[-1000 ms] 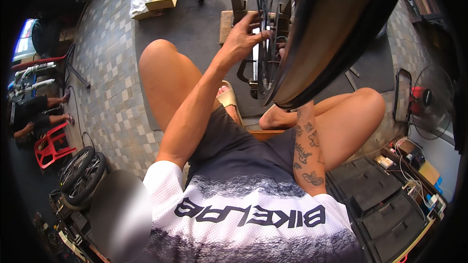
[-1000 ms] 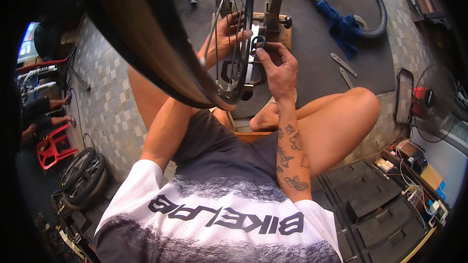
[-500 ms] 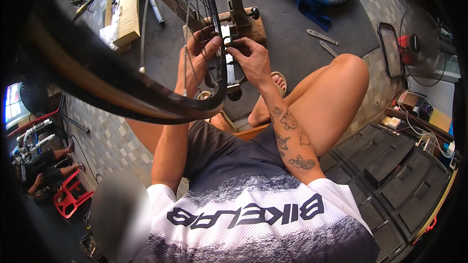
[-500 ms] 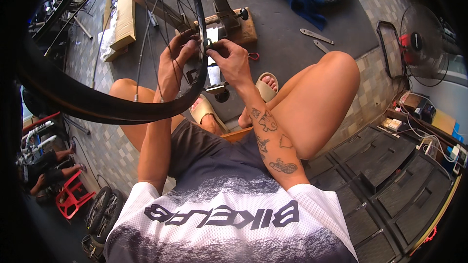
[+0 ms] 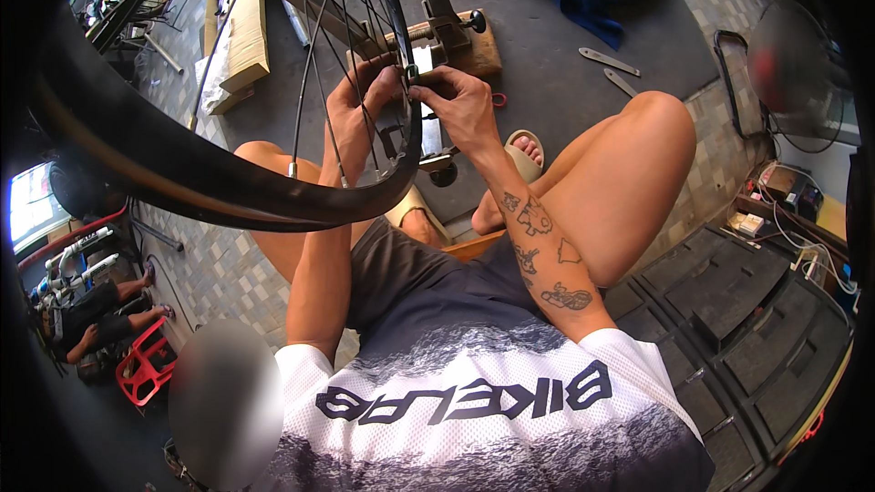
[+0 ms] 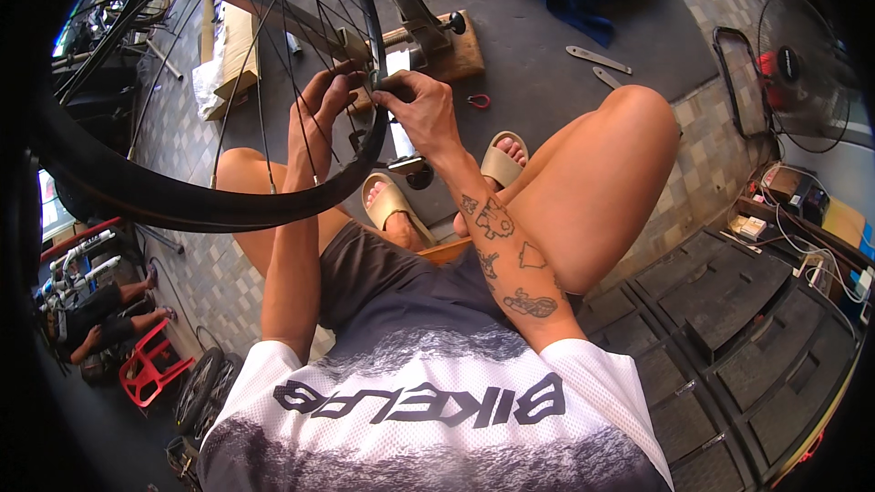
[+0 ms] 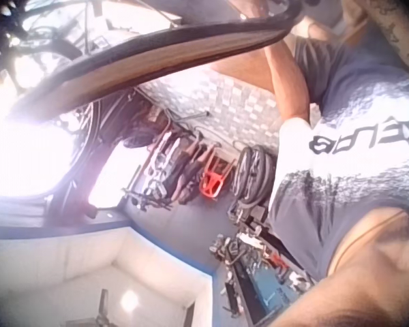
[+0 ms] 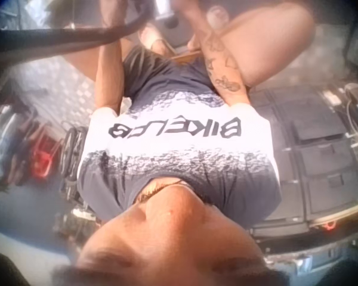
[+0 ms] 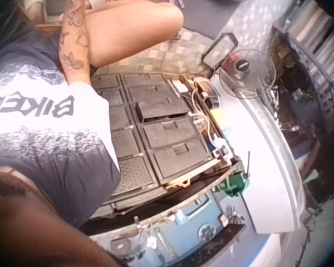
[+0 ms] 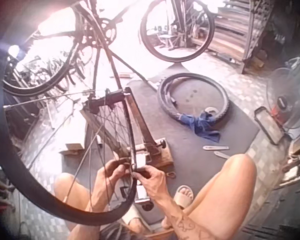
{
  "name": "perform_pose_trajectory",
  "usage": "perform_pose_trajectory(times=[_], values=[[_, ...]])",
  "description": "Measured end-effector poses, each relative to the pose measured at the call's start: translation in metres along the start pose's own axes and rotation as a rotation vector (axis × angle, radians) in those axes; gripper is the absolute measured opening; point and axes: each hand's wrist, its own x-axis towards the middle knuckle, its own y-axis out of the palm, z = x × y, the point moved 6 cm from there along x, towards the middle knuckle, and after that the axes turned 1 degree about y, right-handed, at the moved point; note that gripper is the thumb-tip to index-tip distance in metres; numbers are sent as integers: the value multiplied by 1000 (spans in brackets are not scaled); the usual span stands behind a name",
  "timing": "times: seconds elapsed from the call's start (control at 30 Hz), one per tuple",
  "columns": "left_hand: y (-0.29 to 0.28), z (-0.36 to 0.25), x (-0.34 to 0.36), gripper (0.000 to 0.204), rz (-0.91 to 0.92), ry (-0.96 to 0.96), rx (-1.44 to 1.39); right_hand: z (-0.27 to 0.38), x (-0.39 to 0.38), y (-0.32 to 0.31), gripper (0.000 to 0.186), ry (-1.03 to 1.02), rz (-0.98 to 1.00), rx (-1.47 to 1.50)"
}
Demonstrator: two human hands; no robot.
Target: The person sits on the floor and works on a bicycle wheel mounted on a truing stand. They repeatedly attach and remove a small green circular object from the rim, rotating the wheel between adjustments.
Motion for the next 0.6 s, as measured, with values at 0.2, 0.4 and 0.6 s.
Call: perform_pose_trajectory(times=[0.2, 0.4, 0.6], values=[[0, -1, -2, 42, -10, 6, -28, 29, -3, 4, 19, -338, -17, -223], [-7, 17, 4, 40, -12, 0, -114, 33, -4, 14, 22, -401, 32, -457], [-18, 34, 20, 38, 217, -16, -123, 28, 1, 13, 23, -301, 41, -477]])
